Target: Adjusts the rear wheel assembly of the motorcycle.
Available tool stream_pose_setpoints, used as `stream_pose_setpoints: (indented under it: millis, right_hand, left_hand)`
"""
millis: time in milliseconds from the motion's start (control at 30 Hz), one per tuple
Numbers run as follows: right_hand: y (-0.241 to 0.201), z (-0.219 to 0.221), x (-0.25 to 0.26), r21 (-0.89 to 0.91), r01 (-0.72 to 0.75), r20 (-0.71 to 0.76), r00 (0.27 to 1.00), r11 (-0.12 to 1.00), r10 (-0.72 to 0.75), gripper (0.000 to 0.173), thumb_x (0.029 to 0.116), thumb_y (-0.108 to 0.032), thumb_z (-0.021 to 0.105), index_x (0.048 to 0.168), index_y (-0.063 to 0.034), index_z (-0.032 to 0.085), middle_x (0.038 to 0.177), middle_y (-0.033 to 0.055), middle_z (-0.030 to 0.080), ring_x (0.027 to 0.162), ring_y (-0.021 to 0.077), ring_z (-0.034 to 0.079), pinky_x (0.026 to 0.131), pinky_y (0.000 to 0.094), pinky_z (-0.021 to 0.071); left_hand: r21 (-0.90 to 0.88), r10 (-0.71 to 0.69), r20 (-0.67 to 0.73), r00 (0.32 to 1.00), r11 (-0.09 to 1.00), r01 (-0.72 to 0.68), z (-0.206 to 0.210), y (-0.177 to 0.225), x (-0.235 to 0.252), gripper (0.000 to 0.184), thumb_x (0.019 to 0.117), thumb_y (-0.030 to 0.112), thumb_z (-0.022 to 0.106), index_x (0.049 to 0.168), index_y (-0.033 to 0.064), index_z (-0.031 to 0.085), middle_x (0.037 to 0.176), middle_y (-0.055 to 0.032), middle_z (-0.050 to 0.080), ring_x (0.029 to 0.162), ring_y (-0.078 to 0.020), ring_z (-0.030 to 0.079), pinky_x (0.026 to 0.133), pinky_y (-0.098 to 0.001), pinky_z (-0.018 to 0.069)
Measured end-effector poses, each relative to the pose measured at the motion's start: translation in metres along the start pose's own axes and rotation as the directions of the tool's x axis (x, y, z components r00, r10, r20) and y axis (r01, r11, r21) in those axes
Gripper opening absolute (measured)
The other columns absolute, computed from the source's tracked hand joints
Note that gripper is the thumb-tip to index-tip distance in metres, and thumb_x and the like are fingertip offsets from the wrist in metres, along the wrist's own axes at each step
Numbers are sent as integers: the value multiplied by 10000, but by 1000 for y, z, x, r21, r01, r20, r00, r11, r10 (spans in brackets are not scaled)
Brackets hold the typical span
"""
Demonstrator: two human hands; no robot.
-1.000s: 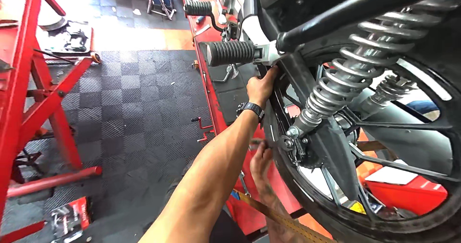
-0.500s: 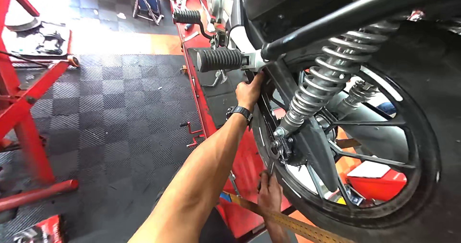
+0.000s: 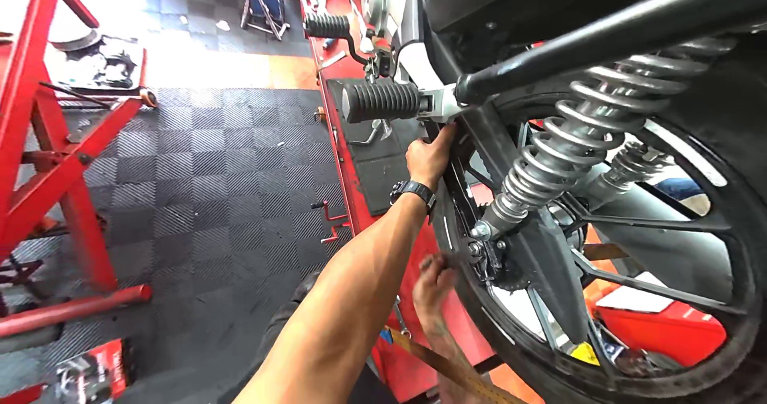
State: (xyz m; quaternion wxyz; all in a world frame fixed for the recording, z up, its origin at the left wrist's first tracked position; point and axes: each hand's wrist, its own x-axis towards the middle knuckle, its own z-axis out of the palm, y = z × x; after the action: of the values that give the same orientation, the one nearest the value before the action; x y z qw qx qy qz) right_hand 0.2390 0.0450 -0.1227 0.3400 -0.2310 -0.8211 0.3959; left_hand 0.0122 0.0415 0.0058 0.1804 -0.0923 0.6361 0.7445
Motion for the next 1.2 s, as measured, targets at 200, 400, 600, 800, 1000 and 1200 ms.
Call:
stream_pose_setpoints:
  millis: [200, 400, 600, 800, 1000, 1200]
  right_hand:
    - [-5, 45, 44, 67, -44, 32, 999, 997, 42, 416, 1109, -310, 366, 1168, -10, 649, 1070, 112, 675, 1048, 165, 649, 946, 349, 535]
    - [-2, -5, -7, -85, -123, 225, 964, 989, 139, 334, 1081, -232, 410, 1042, -49, 687, 807, 20, 701, 742, 126, 680, 710, 368, 587]
    - [-44, -98, -33, -310, -277, 218, 910, 909, 352, 326, 1067, -247, 441, 1074, -25, 680, 620, 9, 563, 528, 155, 562, 530, 393, 519]
    - [-42, -104, -24, -349, -238, 237, 913, 906, 331, 416, 1059, -350, 386, 1014, -64, 685, 637, 2, 552, 567, 156, 558, 580, 405, 510]
    - [-8, -48, -16, -137, -110, 67, 990, 984, 120, 323, 1057, -234, 394, 963, -15, 611, 648, -9, 519, 541, 107, 536, 526, 316, 501]
    - [4, 25, 24, 69, -34, -30, 999, 997, 36, 392, 1082, -276, 323, 965, -17, 593, 742, 31, 573, 697, 115, 594, 691, 333, 546]
  left_hand:
    - [-2, 11, -23, 1000, 1000, -11, 1, -1, -1, 654, 866, 674, 674, 862, 20, 707, 834, -170, 701, 827, -326, 693, 772, -590, 553]
    - [14, 26, -11, 1000, 1000, -26, 1, -2, 2, 649, 868, 680, 665, 866, 33, 711, 842, -165, 702, 834, -324, 690, 778, -586, 551]
    - [2, 26, -2, 1000, 1000, -26, 2, -8, 2, 666, 870, 696, 651, 857, 32, 699, 829, -159, 695, 816, -316, 690, 761, -577, 554]
    - [-9, 31, -8, 999, 999, -31, 2, -7, 2, 661, 874, 689, 651, 897, 31, 711, 855, -158, 701, 835, -313, 691, 779, -574, 555]
    - [-4, 46, -5, 999, 999, -46, 2, -9, 0, 646, 879, 684, 645, 872, 41, 706, 823, -148, 697, 808, -302, 690, 759, -568, 556]
    - [-6, 57, -7, 998, 998, -57, 4, -9, 2, 637, 891, 662, 640, 892, 29, 712, 832, -156, 700, 822, -315, 692, 779, -582, 558]
